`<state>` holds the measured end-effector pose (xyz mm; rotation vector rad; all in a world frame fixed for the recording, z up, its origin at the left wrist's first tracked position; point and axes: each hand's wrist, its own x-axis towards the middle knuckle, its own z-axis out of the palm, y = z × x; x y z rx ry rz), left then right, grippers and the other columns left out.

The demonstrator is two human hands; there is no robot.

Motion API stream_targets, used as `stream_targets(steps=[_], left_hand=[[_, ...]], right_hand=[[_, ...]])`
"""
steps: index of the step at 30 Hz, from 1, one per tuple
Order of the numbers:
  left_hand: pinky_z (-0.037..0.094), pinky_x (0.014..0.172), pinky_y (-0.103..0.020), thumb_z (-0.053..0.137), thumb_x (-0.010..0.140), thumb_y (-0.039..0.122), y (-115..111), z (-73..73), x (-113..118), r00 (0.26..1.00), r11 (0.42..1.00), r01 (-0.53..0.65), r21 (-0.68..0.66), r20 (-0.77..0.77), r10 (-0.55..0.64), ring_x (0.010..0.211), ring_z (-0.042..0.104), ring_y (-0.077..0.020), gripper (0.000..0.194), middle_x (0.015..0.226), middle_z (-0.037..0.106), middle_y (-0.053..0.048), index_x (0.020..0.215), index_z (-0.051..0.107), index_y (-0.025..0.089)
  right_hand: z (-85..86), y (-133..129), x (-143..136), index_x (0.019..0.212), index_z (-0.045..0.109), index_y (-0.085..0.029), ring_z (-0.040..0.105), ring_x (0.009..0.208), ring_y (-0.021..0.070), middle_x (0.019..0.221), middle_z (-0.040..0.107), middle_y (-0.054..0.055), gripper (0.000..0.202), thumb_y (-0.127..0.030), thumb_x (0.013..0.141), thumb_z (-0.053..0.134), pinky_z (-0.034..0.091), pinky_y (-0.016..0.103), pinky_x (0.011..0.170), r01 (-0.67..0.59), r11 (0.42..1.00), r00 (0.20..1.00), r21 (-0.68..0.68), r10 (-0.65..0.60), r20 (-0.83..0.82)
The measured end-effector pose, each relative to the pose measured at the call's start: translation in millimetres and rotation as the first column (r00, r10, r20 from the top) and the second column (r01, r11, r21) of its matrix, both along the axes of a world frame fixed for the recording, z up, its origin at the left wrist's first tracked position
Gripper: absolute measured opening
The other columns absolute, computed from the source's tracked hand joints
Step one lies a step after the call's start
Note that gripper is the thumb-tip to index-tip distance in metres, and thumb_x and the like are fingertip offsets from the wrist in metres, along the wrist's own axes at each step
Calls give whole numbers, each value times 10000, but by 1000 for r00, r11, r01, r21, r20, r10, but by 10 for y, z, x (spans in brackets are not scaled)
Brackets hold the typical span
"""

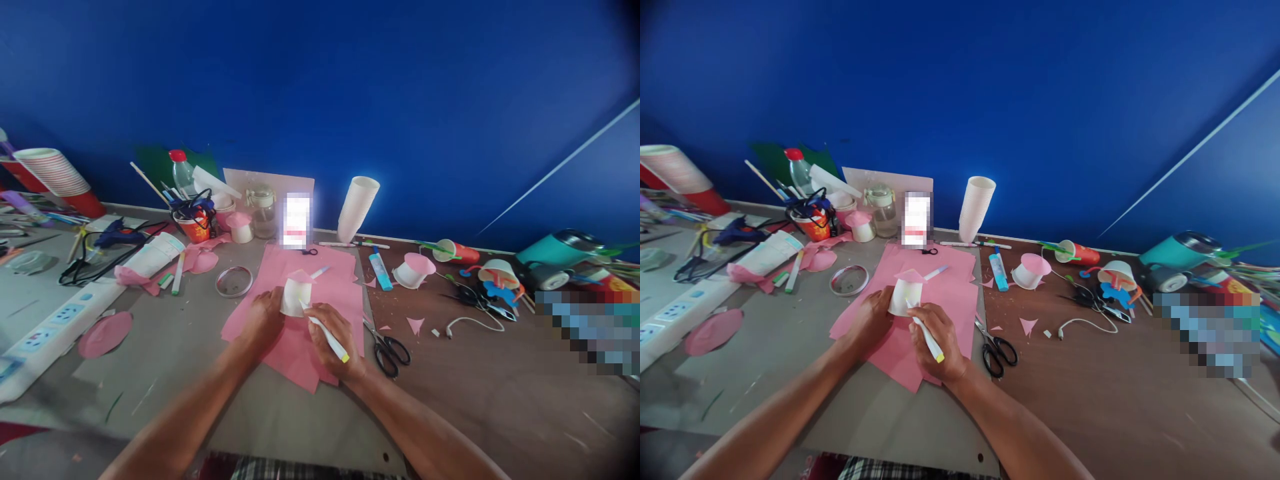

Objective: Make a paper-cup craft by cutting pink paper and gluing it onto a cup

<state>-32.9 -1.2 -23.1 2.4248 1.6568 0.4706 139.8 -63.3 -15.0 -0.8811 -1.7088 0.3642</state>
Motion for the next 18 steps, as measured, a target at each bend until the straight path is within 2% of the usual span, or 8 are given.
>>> stream_targets(steps=[7, 18], left_hand=[[461, 693, -332, 416, 759, 44, 17, -38, -16, 999, 1000, 12, 3, 37, -12, 778, 649, -245, 255, 848, 695, -117, 947, 552, 149], [459, 685, -327, 434, 697, 30, 0, -64, -5, 999, 999, -1, 50, 51, -2, 765, 645, -231, 293, 815, 689, -88, 928, 538, 175]], right_hand=[[-10, -7, -9, 1143, 604, -237, 640, 950, 211, 975, 667, 80, 252, -171, 923, 499, 575, 370, 813, -33, 999, 999, -5, 33, 15], [-20, 6, -30, 1169, 590, -241, 636, 961, 208, 997, 675, 81, 282, -151, 919, 496, 572, 376, 824, -34, 999, 999, 7, 34, 33]])
